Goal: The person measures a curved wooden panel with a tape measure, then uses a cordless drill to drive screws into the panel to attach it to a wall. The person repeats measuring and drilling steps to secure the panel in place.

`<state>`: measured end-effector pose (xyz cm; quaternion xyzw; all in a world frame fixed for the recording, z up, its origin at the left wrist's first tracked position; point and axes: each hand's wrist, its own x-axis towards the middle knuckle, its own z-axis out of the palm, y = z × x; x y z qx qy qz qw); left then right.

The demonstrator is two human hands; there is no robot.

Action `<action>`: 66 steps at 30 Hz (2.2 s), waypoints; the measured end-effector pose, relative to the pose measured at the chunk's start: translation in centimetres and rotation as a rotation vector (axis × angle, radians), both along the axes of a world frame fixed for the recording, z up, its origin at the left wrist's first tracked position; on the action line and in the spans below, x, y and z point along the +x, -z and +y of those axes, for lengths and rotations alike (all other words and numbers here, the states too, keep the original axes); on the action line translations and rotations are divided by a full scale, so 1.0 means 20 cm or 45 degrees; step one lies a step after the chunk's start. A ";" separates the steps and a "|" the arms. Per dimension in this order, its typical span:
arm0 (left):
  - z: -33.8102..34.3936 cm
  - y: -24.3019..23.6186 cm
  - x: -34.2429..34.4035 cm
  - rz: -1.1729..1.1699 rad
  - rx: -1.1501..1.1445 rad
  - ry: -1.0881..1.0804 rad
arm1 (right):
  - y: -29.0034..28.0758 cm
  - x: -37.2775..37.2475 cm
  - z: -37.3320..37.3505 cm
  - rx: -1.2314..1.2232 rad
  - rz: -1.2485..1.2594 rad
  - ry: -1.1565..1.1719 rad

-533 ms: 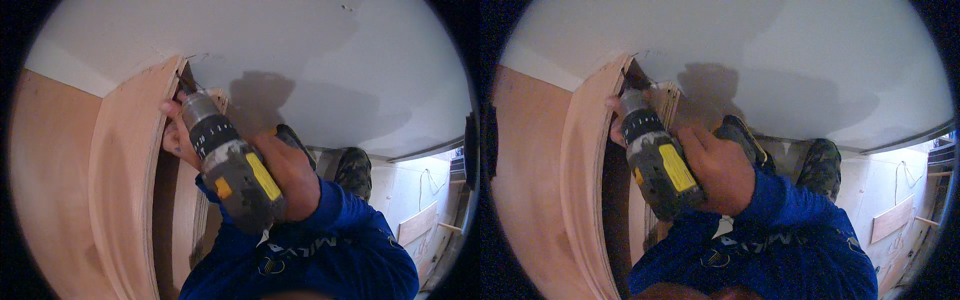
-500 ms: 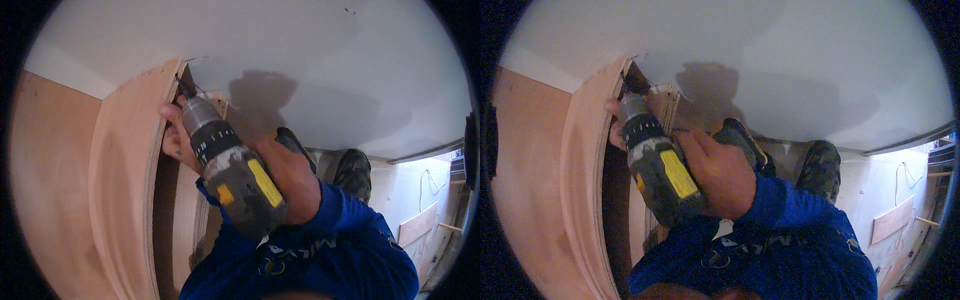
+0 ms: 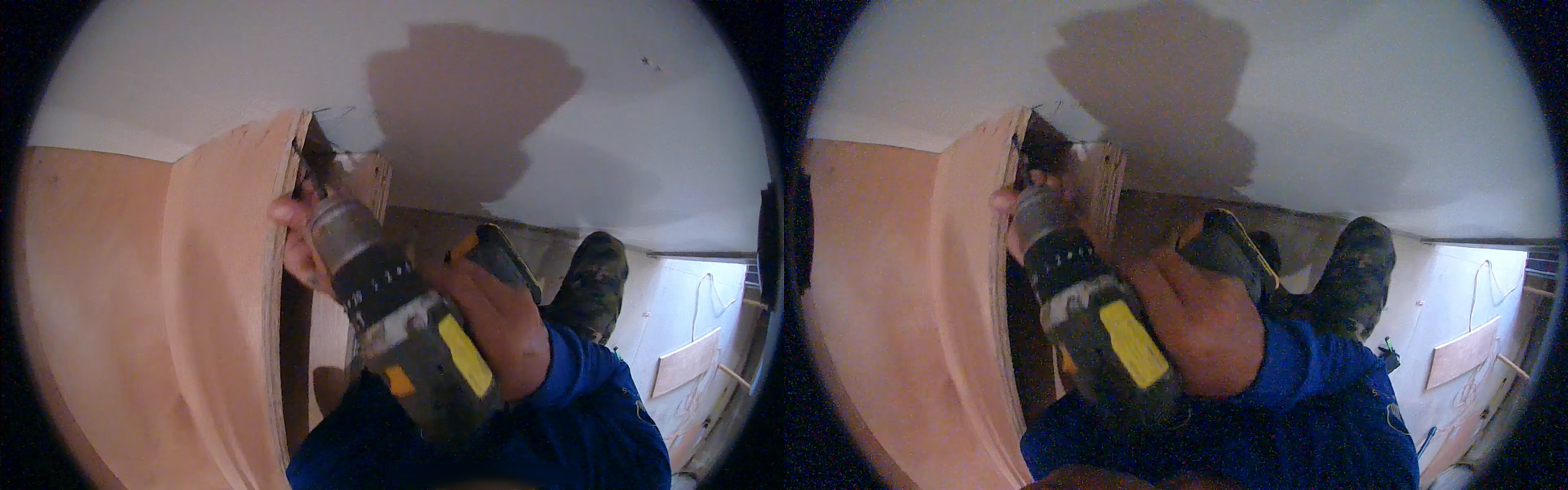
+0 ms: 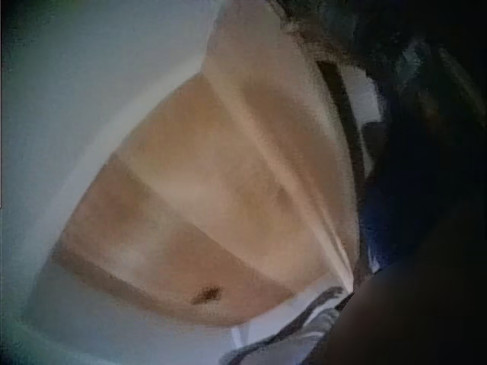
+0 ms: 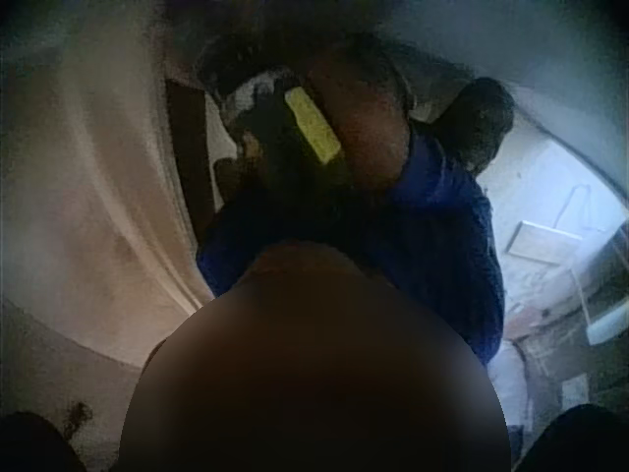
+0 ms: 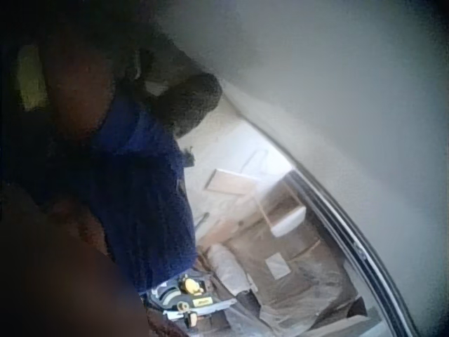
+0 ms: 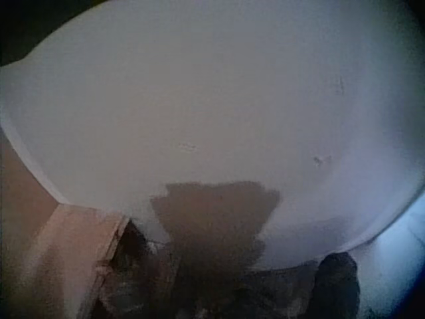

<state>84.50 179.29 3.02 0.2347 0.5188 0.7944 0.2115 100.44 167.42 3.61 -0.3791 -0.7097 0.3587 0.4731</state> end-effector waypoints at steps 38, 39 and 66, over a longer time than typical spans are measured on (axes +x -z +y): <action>0.09 0.04 -0.02 0.157 0.206 -0.108 | -0.03 0.00 -0.05 -0.019 0.046 0.083; 0.09 0.05 -0.01 0.165 0.188 -0.164 | -0.04 -0.01 -0.06 -0.020 0.070 0.080; 0.01 0.03 0.00 0.116 0.173 0.421 | -0.08 0.03 -0.03 0.001 0.271 0.089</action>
